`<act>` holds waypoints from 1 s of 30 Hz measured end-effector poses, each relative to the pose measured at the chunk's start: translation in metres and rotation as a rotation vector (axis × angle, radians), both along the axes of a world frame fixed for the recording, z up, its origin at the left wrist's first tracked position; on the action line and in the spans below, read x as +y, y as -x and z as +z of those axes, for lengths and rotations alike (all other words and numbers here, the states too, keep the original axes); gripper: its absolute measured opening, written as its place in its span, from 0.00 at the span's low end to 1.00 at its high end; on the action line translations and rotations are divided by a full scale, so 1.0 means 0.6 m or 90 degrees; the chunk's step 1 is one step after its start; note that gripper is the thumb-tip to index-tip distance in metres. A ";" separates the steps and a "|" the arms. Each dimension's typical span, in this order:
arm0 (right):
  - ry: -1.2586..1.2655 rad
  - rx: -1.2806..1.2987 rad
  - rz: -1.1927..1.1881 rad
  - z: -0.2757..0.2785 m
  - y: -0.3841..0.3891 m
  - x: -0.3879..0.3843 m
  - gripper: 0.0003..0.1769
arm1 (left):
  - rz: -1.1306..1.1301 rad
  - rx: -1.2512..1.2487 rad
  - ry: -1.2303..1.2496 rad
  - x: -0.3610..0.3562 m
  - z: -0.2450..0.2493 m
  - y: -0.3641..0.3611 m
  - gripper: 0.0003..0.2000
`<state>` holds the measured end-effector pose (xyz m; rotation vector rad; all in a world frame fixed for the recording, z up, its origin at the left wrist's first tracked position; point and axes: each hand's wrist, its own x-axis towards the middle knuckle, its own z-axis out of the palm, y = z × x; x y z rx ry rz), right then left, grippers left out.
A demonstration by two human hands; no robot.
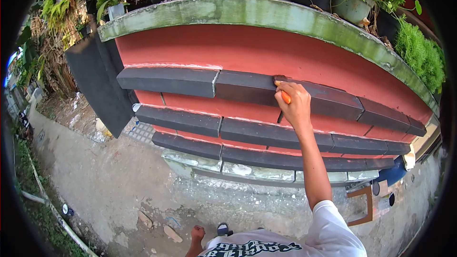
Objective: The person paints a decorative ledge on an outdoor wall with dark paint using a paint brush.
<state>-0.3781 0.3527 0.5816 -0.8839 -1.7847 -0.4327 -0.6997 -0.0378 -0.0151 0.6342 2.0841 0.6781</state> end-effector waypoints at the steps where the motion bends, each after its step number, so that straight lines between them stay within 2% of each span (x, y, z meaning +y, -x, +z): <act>1: 0.001 0.000 0.005 0.001 0.010 0.002 0.07 | 0.004 -0.007 0.001 -0.002 -0.002 0.003 0.10; 20: 0.146 0.064 0.111 0.039 0.196 0.031 0.10 | 0.024 -0.006 0.005 -0.018 -0.010 0.057 0.10; 30: 0.186 0.094 0.173 0.049 0.232 0.047 0.12 | 0.042 -0.010 0.005 -0.034 -0.018 0.066 0.09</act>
